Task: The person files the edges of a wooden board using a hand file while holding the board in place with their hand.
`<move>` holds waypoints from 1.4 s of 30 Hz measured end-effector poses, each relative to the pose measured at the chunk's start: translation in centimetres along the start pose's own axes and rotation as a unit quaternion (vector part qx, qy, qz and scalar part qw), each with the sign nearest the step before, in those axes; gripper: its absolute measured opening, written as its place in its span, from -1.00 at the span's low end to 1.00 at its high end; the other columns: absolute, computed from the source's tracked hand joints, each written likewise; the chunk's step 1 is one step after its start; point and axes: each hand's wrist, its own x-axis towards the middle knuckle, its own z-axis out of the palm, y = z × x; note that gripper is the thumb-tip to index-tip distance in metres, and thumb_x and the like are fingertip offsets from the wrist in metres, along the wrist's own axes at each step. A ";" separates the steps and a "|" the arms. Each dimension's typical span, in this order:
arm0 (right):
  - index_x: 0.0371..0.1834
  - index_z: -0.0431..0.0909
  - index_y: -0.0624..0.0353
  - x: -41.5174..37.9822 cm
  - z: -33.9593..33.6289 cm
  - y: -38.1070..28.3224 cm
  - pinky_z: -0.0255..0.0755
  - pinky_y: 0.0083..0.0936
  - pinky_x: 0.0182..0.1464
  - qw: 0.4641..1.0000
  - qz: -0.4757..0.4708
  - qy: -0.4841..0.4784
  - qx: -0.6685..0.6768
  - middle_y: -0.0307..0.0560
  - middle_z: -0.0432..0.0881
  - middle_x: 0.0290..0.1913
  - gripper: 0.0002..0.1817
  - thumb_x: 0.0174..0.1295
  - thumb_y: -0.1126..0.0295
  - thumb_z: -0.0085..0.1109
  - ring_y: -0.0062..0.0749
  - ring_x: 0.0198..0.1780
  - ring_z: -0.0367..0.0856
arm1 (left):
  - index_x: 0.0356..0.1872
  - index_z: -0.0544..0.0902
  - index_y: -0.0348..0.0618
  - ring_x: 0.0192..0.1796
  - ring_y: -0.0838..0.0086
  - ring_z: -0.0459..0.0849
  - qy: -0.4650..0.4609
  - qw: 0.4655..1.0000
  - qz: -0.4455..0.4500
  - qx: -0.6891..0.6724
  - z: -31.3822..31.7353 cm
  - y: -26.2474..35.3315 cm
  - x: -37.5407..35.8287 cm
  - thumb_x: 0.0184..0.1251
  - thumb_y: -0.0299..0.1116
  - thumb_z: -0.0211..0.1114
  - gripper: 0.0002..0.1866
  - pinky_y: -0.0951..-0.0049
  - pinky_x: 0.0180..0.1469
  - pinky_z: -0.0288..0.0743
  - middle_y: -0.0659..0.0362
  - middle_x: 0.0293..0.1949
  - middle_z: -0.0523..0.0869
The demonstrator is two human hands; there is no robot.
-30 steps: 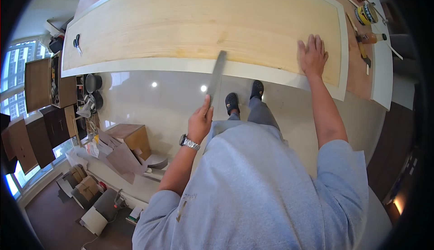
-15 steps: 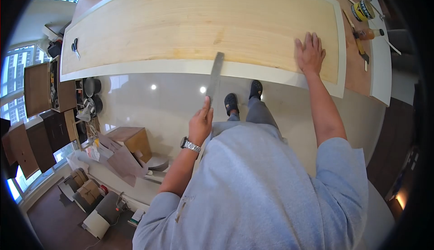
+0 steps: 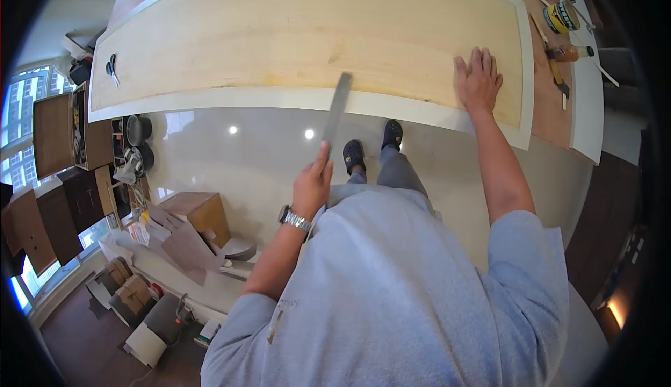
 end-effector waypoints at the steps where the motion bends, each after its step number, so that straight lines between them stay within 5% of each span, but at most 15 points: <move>1: 0.63 0.18 -0.07 0.1 0.0 -0.1 -0.20 0.13 0.64 1.000 -0.001 -0.001 0.005 -0.13 0.06 0.68 -0.19 0.48 -0.32 -0.24 -0.18 0.69 -0.05 | 0.55 0.34 0.20 -0.39 -0.07 0.69 0.005 1.000 0.012 0.001 0.4 1.0 1.4 0.51 -0.26 0.26 -0.38 0.01 -0.36 0.55 -0.12 -0.45 0.69; 6: 0.62 0.19 -0.05 0.2 0.2 0.7 -0.18 0.14 0.63 1.000 -0.002 0.003 0.022 -0.13 0.08 0.67 -0.19 0.48 -0.32 -0.22 -0.18 0.68 -0.04 | 0.56 0.32 0.19 -0.40 -0.08 0.68 -0.004 0.998 0.061 0.024 2.1 4.7 7.9 0.51 -0.27 0.25 -0.37 0.02 -0.35 0.55 -0.13 -0.47 0.68; 9: 0.62 0.20 -0.05 0.1 0.0 0.3 -0.17 0.15 0.63 1.000 0.002 0.010 0.016 -0.12 0.09 0.67 -0.20 0.48 -0.31 -0.21 -0.16 0.68 -0.03 | 0.55 0.35 0.18 -0.42 -0.10 0.67 0.061 0.995 0.074 -0.017 0.3 1.8 3.8 0.51 -0.28 0.26 -0.38 -0.01 -0.37 0.53 -0.14 -0.46 0.68; 12: 0.62 0.20 -0.05 0.0 0.0 0.4 -0.16 0.15 0.62 1.000 -0.009 0.007 0.001 -0.11 0.09 0.67 -0.20 0.48 -0.31 -0.22 -0.16 0.68 -0.02 | 0.54 0.36 0.07 -0.37 -0.09 0.68 0.019 1.000 -0.005 -0.013 -0.6 -0.4 0.8 0.51 -0.31 0.27 -0.39 0.05 -0.28 0.56 -0.15 -0.42 0.70; 19: 0.62 0.21 -0.04 0.9 0.2 0.9 -0.14 0.18 0.61 1.000 -0.007 0.013 0.008 -0.11 0.08 0.68 -0.20 0.48 -0.31 -0.22 -0.13 0.68 -0.02 | 0.54 0.36 0.21 -0.38 -0.06 0.70 0.015 0.998 0.062 0.009 2.4 5.1 8.7 0.49 -0.26 0.27 -0.38 -0.01 -0.35 0.55 -0.12 -0.44 0.70; 24: 0.62 0.20 -0.05 0.1 -0.2 0.3 -0.14 0.18 0.61 1.000 0.000 -0.002 0.002 -0.13 0.04 0.69 -0.20 0.49 -0.31 -0.24 -0.14 0.68 -0.03 | 0.53 0.37 0.25 -0.34 -0.07 0.71 0.030 0.999 0.006 -0.022 -0.1 0.3 0.9 0.49 -0.24 0.27 -0.39 -0.02 -0.31 0.56 -0.13 -0.40 0.72; 31: 0.63 0.19 -0.08 0.5 -0.1 0.7 -0.15 0.16 0.62 1.000 0.001 0.005 -0.005 -0.15 0.06 0.69 -0.19 0.48 -0.33 -0.22 -0.16 0.68 -0.04 | 0.57 0.32 0.20 -0.30 -0.06 0.72 -0.009 1.000 0.013 0.007 1.6 6.7 8.6 0.49 -0.25 0.26 -0.36 0.01 -0.25 0.59 -0.12 -0.32 0.74; 36: 0.64 0.17 -0.09 0.1 -0.2 0.3 -0.18 0.11 0.64 1.000 0.007 -0.006 -0.005 -0.17 0.05 0.69 -0.18 0.48 -0.34 -0.24 -0.19 0.69 -0.06 | 0.61 0.23 0.21 -0.27 -0.08 0.71 0.049 0.998 0.022 -0.038 2.2 6.9 8.7 0.51 -0.19 0.21 -0.32 -0.01 -0.25 0.59 -0.11 -0.29 0.72; 42: 0.65 0.15 -0.12 0.3 -0.1 0.3 -0.18 0.11 0.65 1.000 0.011 -0.014 -0.005 -0.19 0.03 0.70 -0.18 0.48 -0.36 -0.29 -0.20 0.69 -0.07 | 0.59 0.27 0.21 -0.26 -0.03 0.73 0.007 0.999 0.010 0.042 2.3 5.9 9.1 0.51 -0.18 0.24 -0.33 0.01 -0.24 0.61 -0.05 -0.26 0.74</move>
